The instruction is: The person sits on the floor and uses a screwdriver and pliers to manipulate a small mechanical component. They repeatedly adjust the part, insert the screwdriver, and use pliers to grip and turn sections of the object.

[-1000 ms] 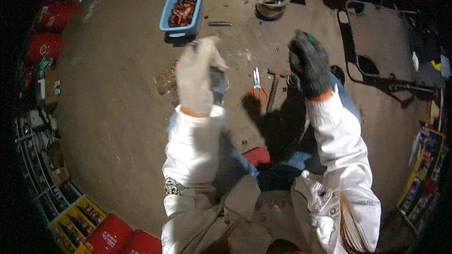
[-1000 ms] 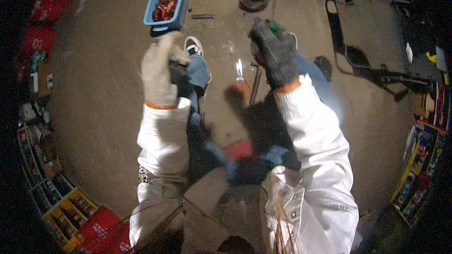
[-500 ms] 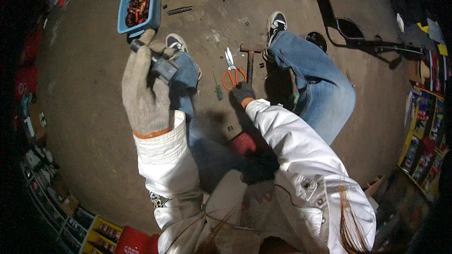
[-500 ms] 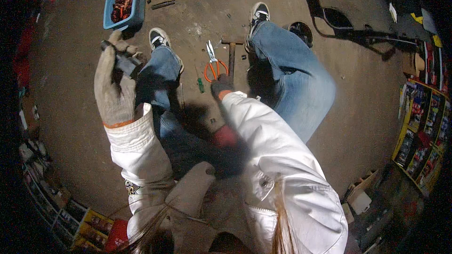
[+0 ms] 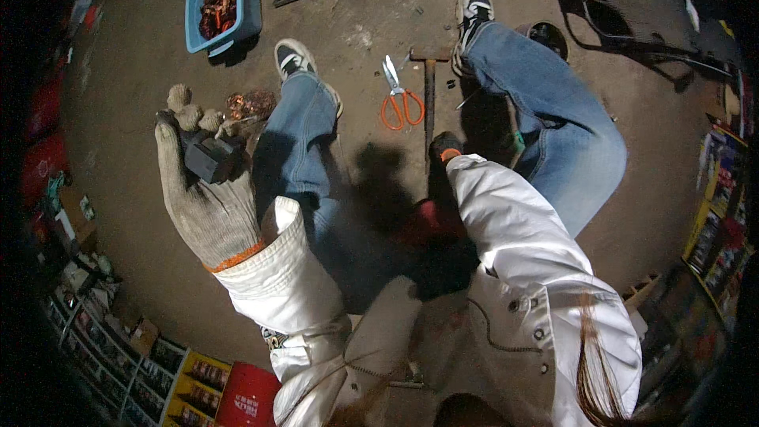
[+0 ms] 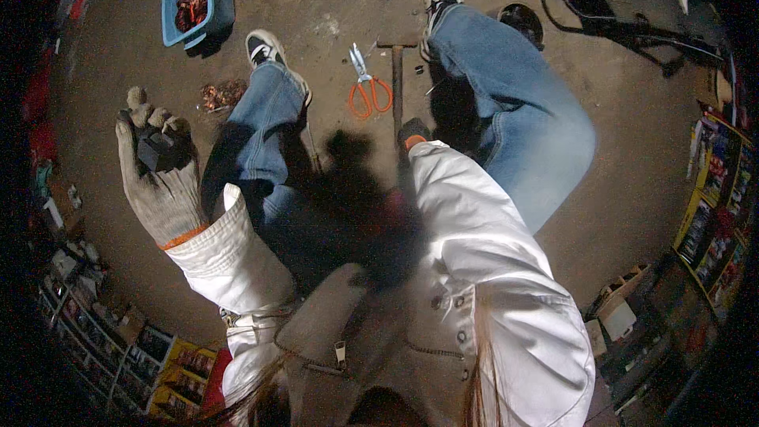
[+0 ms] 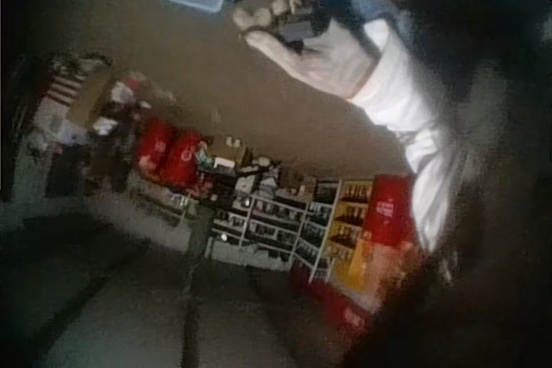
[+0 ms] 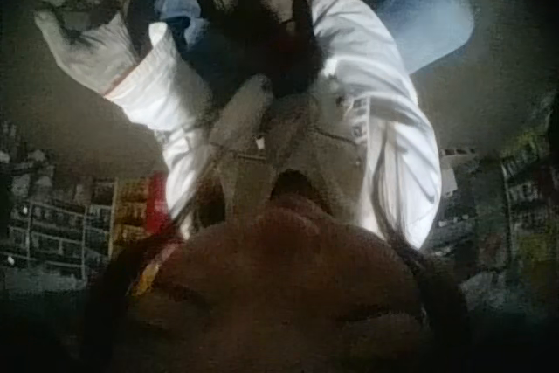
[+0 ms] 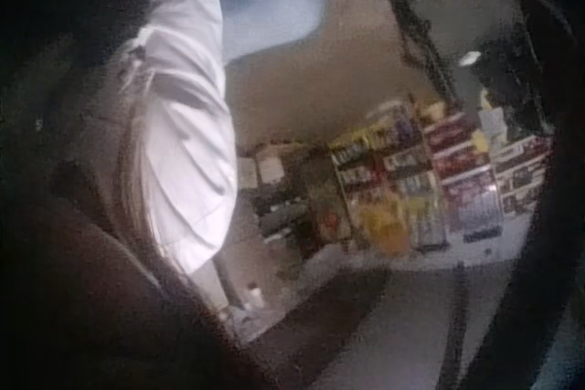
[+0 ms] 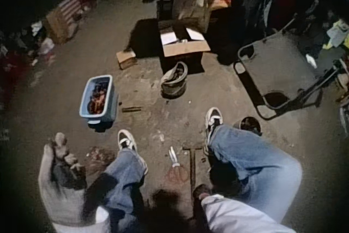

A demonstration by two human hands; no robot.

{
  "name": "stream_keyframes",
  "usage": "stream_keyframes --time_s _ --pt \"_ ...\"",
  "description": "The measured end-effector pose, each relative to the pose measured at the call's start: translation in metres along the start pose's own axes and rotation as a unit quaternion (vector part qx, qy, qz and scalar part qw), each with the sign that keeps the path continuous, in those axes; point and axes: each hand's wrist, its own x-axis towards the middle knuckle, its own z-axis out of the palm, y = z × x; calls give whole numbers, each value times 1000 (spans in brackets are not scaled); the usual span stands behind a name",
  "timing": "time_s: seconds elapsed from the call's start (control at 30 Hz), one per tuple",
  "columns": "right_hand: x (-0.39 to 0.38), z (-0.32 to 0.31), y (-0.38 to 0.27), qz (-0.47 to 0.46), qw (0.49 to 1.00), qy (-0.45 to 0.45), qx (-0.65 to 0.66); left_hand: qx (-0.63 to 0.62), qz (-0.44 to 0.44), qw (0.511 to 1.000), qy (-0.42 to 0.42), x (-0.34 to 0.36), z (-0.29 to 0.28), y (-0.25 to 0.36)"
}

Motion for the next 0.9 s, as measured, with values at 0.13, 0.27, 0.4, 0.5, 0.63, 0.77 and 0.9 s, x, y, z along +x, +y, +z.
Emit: stream_keyframes --time_s 0.13,0.27,0.4,0.5,0.63,0.77,0.9 --pt "-9 34 14 -48 999 7 -23 -41 -6 999 1 1 -6 5" --pt "-16 36 4 -87 996 -1 -15 -3 0 1000 12 1 -7 9" --pt "-48 28 -38 -41 997 70 2 42 7 997 68 0 -10 10" --pt "-72 23 -76 -47 996 59 42 53 6 998 13 0 -15 10" --pt "-103 8 -132 -107 980 21 166 172 39 977 120 1 -21 8" --pt "-175 -55 -216 -205 908 -18 364 102 14 982 159 0 -27 19" --pt "-287 -173 -273 -328 766 -25 552 156 3 987 25 -2 -36 23"
